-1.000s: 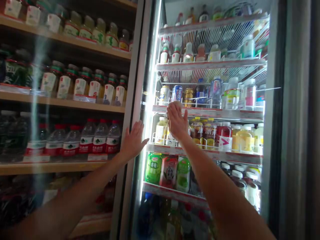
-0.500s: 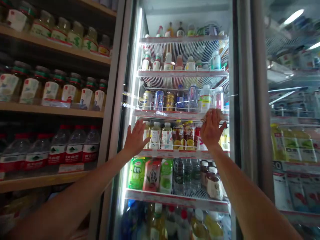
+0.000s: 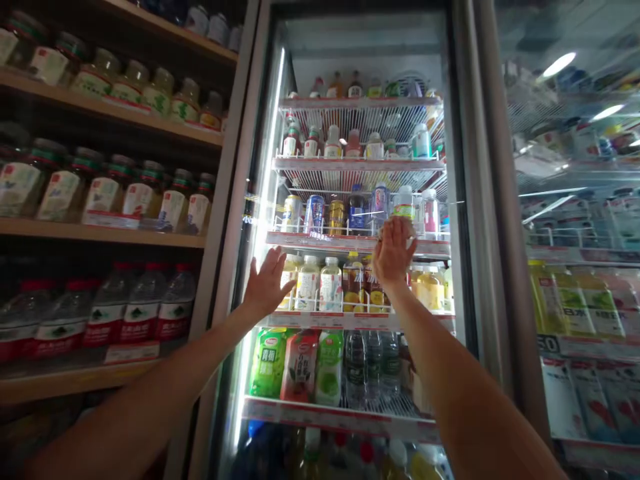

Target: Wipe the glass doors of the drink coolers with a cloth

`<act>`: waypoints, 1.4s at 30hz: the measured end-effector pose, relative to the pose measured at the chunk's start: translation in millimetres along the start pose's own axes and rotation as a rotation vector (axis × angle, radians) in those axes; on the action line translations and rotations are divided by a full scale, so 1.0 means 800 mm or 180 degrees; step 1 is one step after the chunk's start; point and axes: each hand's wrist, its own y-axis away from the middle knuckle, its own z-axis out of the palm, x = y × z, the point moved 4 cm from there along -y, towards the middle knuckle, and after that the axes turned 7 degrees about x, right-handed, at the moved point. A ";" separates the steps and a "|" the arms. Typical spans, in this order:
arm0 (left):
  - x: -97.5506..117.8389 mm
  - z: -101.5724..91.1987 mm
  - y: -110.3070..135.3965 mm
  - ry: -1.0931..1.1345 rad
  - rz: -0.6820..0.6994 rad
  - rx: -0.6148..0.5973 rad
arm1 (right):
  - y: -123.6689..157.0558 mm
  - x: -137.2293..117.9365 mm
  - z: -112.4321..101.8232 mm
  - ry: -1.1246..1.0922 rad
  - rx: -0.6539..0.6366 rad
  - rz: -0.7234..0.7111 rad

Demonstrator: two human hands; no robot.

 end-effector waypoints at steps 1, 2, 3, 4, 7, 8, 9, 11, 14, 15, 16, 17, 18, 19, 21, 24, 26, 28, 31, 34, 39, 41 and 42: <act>-0.002 -0.001 0.000 -0.0007 -0.0017 -0.0018 | -0.002 -0.021 0.006 -0.0033 -0.0073 -0.0079; -0.006 -0.002 -0.001 -0.0012 -0.0053 -0.0029 | -0.002 -0.041 0.011 -0.0068 -0.0144 -0.0168; -0.011 -0.003 -0.001 -0.0016 -0.0101 -0.0033 | -0.001 -0.061 0.016 -0.0106 -0.0197 -0.0270; -0.016 -0.004 -0.001 -0.0022 -0.0153 -0.0031 | 0.000 -0.080 0.021 -0.0151 -0.0254 -0.0408; -0.038 -0.008 0.000 -0.0058 -0.0313 0.0007 | 0.012 -0.138 0.034 -0.0322 -0.0420 -0.0904; -0.046 -0.009 0.002 -0.0073 -0.0355 0.0020 | 0.017 -0.157 0.038 -0.0383 -0.0468 -0.1040; -0.054 -0.010 0.004 -0.0090 -0.0388 0.0029 | 0.023 -0.175 0.041 -0.0446 -0.0519 -0.1163; -0.069 -0.011 0.010 -0.0130 -0.0419 0.0059 | 0.037 -0.212 0.048 -0.0581 -0.0594 -0.1407; -0.088 -0.010 0.021 -0.0217 -0.0463 0.0091 | 0.061 -0.263 0.057 -0.0829 -0.0677 -0.1814; -0.095 -0.010 0.025 -0.0249 -0.0493 0.0088 | 0.070 -0.278 0.061 -0.0912 -0.0716 -0.1945; -0.100 -0.009 0.028 -0.0277 -0.0522 0.0073 | 0.078 -0.290 0.064 -0.0989 -0.0755 -0.2065; -0.105 -0.008 0.031 -0.0299 -0.0549 0.0047 | 0.085 -0.300 0.067 -0.1053 -0.0790 -0.2176; -0.109 -0.007 0.034 -0.0313 -0.0571 0.0021 | 0.091 -0.308 0.069 -0.1105 -0.0815 -0.2279; -0.113 -0.006 0.037 -0.0318 -0.0586 -0.0001 | 0.096 -0.313 0.070 -0.1148 -0.0831 -0.2391; -0.117 -0.003 0.040 -0.0313 -0.0596 -0.0018 | 0.101 -0.317 0.071 -0.1208 -0.0863 -0.2640; -0.116 0.002 0.036 -0.0291 -0.0580 0.0052 | 0.094 -0.310 0.067 -0.1185 -0.0934 -0.2813; -0.107 0.004 0.028 -0.0260 -0.0513 0.0104 | 0.080 -0.297 0.064 -0.1085 -0.0930 -0.2630; -0.094 0.003 0.017 -0.0205 -0.0405 0.0129 | 0.060 -0.278 0.060 -0.0961 -0.0871 -0.2359; -0.069 -0.001 -0.001 -0.0123 -0.0234 0.0093 | 0.027 -0.239 0.056 -0.0773 -0.0744 -0.1994; -0.043 -0.004 -0.016 -0.0068 -0.0168 0.0001 | -0.004 -0.188 0.050 -0.0576 -0.0640 -0.1614; -0.015 -0.005 -0.029 0.0004 -0.0404 -0.0044 | -0.038 -0.095 0.028 -0.0301 -0.0347 -0.1043; -0.011 -0.005 -0.031 0.0034 -0.0536 -0.0027 | -0.046 -0.058 0.018 -0.0154 -0.0234 -0.0846; -0.010 -0.005 -0.032 0.0050 -0.0572 0.0006 | -0.048 -0.040 0.013 -0.0054 -0.0188 -0.0735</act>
